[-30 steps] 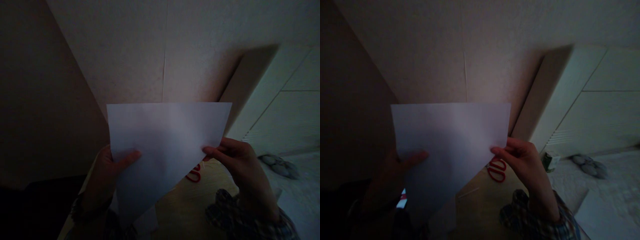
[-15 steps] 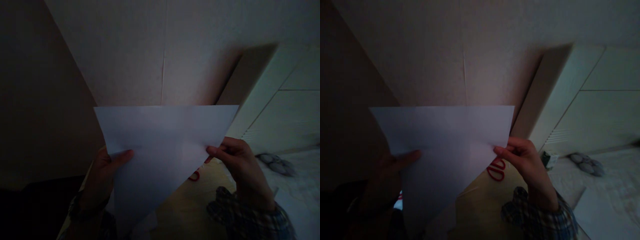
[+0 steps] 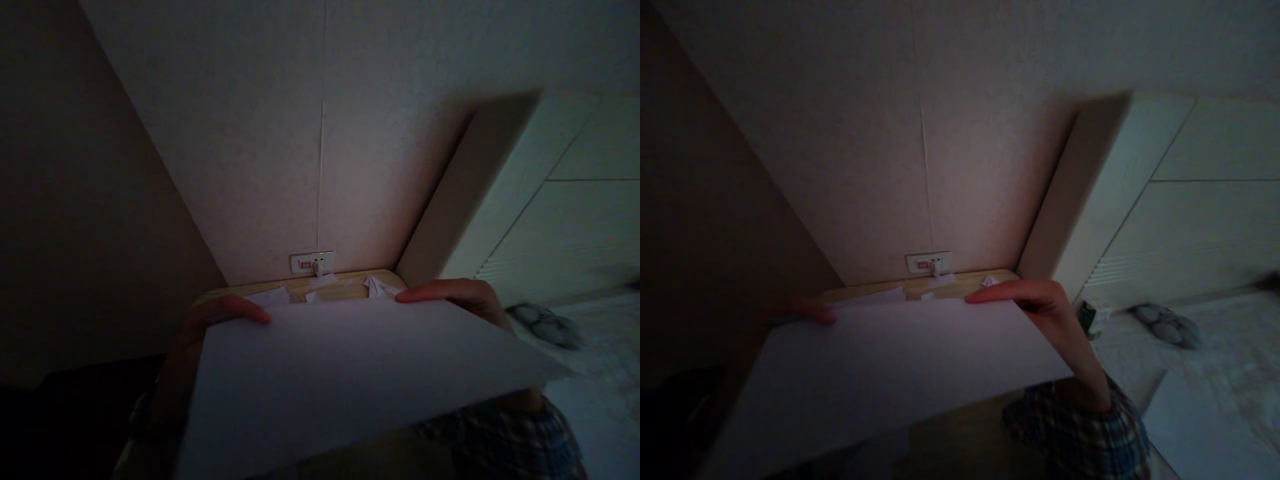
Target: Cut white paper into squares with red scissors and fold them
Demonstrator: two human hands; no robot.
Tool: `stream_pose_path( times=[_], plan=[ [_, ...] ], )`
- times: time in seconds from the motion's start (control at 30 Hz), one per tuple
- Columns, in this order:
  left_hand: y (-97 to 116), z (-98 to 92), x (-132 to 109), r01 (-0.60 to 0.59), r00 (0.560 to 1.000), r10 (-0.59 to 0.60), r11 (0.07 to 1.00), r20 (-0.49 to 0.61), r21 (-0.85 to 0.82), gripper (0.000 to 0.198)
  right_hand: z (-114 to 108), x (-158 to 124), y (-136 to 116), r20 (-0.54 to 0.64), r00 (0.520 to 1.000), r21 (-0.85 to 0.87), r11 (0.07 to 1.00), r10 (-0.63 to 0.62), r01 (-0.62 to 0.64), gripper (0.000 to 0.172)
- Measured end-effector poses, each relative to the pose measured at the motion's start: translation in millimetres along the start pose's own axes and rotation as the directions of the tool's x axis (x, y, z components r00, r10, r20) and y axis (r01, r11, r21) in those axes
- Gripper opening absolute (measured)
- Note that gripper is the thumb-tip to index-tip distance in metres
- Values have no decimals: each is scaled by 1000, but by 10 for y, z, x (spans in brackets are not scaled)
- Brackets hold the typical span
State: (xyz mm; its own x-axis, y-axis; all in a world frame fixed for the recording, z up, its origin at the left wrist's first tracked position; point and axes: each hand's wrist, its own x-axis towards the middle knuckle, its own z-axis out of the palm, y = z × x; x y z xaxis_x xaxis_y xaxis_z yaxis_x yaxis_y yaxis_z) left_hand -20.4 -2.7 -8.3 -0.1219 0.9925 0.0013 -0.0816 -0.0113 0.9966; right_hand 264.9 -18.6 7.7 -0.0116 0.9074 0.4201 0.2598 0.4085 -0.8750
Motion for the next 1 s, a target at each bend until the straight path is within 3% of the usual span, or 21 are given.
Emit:
stream_pose_path(
  times=[0.17,0.43,0.53,0.63,0.73,0.87,0.93,1.0],
  plan=[
    [103,64,-83,135,987,-122,982,106,-129,14,-51,-7,26,44,999,65,998,0,-3,13],
    [56,0,-50,-13,987,25,997,159,-77,27,-148,12,151,95,981,97,982,-169,160,13],
    [41,-4,-54,16,976,4,996,220,-87,32,-133,-10,108,81,982,83,983,-173,166,10],
    [24,-18,-64,31,960,6,991,279,-128,30,-127,-43,59,65,983,49,985,-170,167,18],
    [-9,-121,-28,7,956,26,994,293,-109,29,-179,-70,53,59,981,7,983,-186,186,24],
    [-15,-339,112,28,941,-9,998,338,-49,18,-265,-69,44,176,928,-84,934,-329,347,26],
    [39,-361,154,-34,931,30,999,364,5,11,-265,-56,-1,220,909,-116,916,-354,385,27],
    [127,-272,136,-260,881,134,939,454,226,20,-239,-47,-63,273,888,-108,906,-370,410,25]
  ],
)
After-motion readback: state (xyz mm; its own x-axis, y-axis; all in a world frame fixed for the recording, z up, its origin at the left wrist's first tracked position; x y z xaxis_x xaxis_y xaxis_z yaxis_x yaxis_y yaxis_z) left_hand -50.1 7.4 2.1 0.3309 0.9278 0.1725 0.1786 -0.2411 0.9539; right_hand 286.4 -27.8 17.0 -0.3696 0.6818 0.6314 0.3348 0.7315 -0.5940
